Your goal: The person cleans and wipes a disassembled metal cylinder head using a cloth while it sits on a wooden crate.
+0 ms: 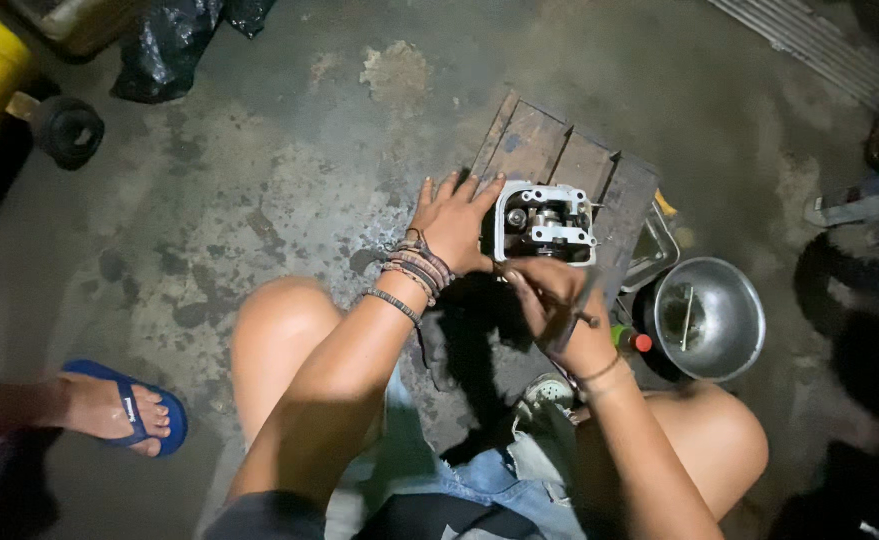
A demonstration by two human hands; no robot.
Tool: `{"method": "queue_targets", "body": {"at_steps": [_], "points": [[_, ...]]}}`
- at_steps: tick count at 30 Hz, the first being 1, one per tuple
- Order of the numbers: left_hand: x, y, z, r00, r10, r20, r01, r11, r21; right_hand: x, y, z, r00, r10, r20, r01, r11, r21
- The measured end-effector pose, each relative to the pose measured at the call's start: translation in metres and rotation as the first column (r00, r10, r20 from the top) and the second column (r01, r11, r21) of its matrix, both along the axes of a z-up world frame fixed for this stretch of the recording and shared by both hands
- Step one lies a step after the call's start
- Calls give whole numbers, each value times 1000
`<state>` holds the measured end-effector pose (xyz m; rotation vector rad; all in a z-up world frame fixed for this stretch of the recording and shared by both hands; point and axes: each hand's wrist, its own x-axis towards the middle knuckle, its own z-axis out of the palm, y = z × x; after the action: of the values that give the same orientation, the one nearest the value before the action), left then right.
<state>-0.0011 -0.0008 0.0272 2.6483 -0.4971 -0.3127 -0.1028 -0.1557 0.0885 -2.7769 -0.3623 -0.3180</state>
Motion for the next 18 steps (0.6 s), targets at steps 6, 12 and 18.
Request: {"method": "queue_targets", "body": {"at_steps": [6,12,18], "points": [[2,2,8,999,-14,-30,14,1000,-4,21,-39,4,982,181,58,-190,919,345],[3,3,0,1000,-18,-10,18,999,-32,18,-21,11,967,255,-26,-229,904,362],[3,-1,3,1000,-31,0,31,999,25,33,-32,15,976,217,-17,-191,892,410]]}}
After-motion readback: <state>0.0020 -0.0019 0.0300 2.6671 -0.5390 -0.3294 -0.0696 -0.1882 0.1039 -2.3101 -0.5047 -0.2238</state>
